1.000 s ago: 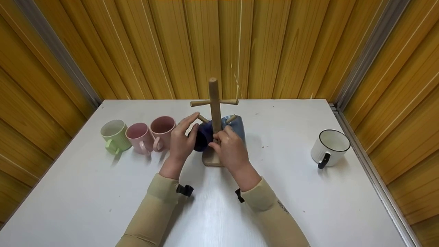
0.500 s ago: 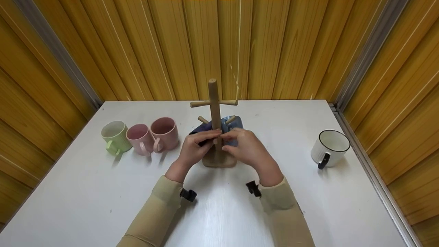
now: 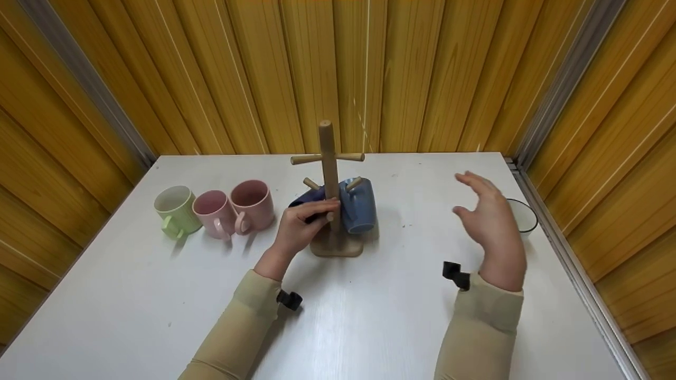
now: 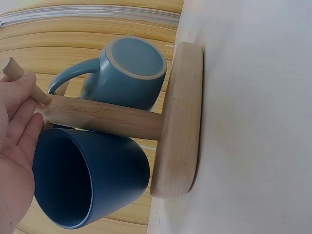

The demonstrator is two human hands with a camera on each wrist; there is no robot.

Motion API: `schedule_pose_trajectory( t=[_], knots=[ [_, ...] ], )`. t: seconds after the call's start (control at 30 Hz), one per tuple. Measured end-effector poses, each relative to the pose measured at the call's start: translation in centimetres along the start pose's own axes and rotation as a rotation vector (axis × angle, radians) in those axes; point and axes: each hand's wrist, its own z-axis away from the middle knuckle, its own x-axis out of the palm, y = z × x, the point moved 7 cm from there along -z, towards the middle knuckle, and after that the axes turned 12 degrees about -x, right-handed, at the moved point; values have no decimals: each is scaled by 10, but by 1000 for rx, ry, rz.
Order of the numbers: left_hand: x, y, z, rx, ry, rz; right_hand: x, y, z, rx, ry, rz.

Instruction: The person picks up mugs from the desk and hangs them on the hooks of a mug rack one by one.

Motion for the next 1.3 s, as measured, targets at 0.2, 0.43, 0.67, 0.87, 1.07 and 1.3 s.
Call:
schedule_pose_trajectory(
  t=[0.2,0.43,0.67,0.87,1.07,1.3],
  knots=[
    [0,-1,-1,10,12,18,-28,63,15,92,92,44],
    [-1,-1,-1,7,19,27,-26,119,18,192,83,50],
    [-1,-2,0,3,13,37,-9,137,12,185,-14,42],
    [-2,-2,0,-1,8,33,-2,133,10,254,-54,52],
    [-1,-2,0,0,5,10,5,126,11,303,-126,70],
    [0,0,-1,5,-2,-4,9,119,4,204,-169,88]
  ],
)
